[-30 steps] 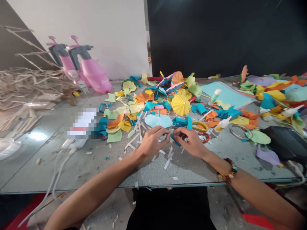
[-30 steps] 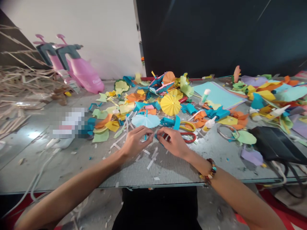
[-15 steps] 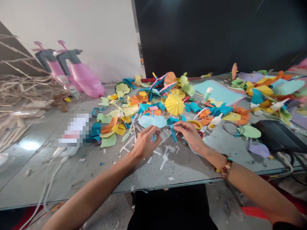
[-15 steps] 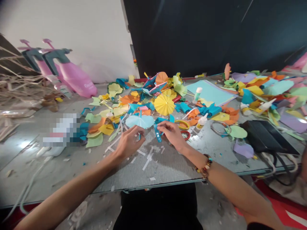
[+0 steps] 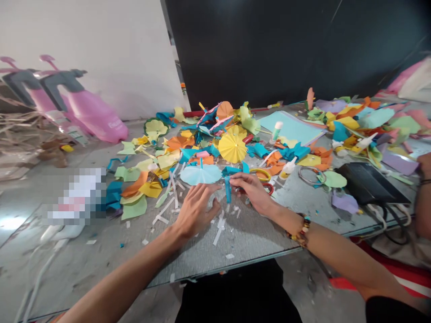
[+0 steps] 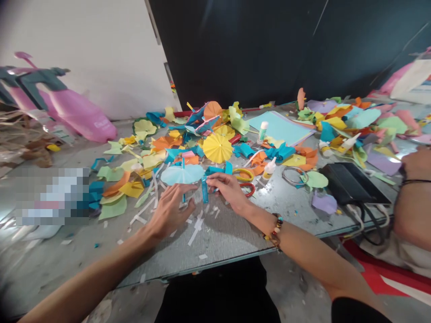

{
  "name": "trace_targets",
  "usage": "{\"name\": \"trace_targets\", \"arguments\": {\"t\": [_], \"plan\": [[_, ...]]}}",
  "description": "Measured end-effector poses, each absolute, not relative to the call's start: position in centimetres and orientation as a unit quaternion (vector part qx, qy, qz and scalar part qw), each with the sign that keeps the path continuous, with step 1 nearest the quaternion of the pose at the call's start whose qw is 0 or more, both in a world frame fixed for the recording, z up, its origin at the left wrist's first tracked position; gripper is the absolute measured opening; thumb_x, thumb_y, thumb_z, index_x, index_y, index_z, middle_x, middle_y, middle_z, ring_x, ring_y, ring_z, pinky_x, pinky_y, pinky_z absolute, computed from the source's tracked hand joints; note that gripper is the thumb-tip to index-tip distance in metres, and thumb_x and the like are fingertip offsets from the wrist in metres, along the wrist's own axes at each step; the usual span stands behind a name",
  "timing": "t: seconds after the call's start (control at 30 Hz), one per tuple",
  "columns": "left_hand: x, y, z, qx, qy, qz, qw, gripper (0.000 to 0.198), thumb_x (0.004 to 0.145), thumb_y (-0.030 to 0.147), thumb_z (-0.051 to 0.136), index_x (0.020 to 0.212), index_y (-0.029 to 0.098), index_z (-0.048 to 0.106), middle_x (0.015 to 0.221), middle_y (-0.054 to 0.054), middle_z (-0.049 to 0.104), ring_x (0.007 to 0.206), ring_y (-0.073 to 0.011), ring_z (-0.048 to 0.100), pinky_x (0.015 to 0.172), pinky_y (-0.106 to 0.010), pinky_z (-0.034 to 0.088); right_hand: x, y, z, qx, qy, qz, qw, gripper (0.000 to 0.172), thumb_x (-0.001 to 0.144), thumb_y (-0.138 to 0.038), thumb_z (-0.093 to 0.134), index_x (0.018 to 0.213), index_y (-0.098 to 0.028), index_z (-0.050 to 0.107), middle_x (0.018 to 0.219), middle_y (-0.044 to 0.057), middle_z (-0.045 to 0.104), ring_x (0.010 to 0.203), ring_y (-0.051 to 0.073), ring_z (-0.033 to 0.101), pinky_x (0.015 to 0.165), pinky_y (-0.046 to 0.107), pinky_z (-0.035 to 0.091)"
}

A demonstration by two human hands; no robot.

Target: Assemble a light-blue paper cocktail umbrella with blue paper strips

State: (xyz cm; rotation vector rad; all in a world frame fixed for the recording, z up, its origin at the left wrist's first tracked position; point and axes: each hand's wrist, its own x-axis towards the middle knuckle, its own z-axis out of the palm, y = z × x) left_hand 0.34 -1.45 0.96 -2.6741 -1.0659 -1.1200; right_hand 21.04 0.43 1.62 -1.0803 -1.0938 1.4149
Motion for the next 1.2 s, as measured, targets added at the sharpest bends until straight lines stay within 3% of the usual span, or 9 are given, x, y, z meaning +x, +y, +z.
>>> {"name": "trace_targets", "arguments": {"t": [0.17,0.3,0.57,0.9,1.2], "plan": [[0.3,-1.2,0.9,-0.893,-0.286,-0.348,0.016,0.029,0.096,0.016,0.058,0.123,0.024,0.056,0.111,-0.007,0.07,0.098,-0.02,0.066,0.084,-0.033,0.048,21.1,0.3,1.9,-0.442,-0.479,0.575,0.494,0.02,0.075,-0.04,0.078,0.084,-0.023,0.072,0.068,-0.003,0.067,0.062,0.012,0.062,0.052,0.022,0.043],[0.4,-1.3,0.9,-0.901,-0.257,-0.348,0.013,0.021,0.094,0.014,0.061,0.113,0.024,0.06,0.105,-0.004,0.071,0.092,-0.0184,0.065,0.082,-0.032,0.046,20.9,0.2,2.3,-0.43,-0.491,0.58,0.487,0.02,0.074,-0.039,0.077,0.082,-0.021,0.071,0.064,-0.003,0.066,0.058,0.012,0.063,0.051,0.023,0.044],[0.6,-1.4,1.0,-0.897,-0.247,-0.367,0.003,0.021,0.094,0.018,0.062,0.112,0.022,0.055,0.102,-0.005,0.072,0.09,-0.0182,0.067,0.083,-0.033,0.048,20.9,0.1,2.6,-0.436,-0.489,0.583,0.481,0.019,0.074,-0.038,0.076,0.079,-0.02,0.071,0.061,-0.003,0.066,0.057,0.012,0.065,0.052,0.022,0.043],[0.6,-1.5,1.2,-0.894,-0.248,-0.373,0.004,0.008,0.094,0.02,0.064,0.1,0.022,0.058,0.095,-0.002,0.071,0.083,-0.0165,0.067,0.081,-0.032,0.047,21.0,0.4,2.5,-0.433,-0.481,0.586,0.488,0.015,0.075,-0.034,0.074,0.081,-0.021,0.07,0.071,-0.003,0.071,0.053,0.011,0.067,0.05,0.021,0.041],[0.3,-1.2,0.7,-0.887,-0.25,-0.389,0.001,0.04,0.089,0.021,0.07,0.125,0.021,0.051,0.099,-0.005,0.071,0.09,-0.0203,0.068,0.083,-0.034,0.05,21.1,0.2,2.6,-0.432,-0.492,0.586,0.477,0.015,0.077,-0.034,0.07,0.081,-0.019,0.069,0.067,-0.002,0.069,0.054,0.011,0.067,0.051,0.02,0.042]]}}
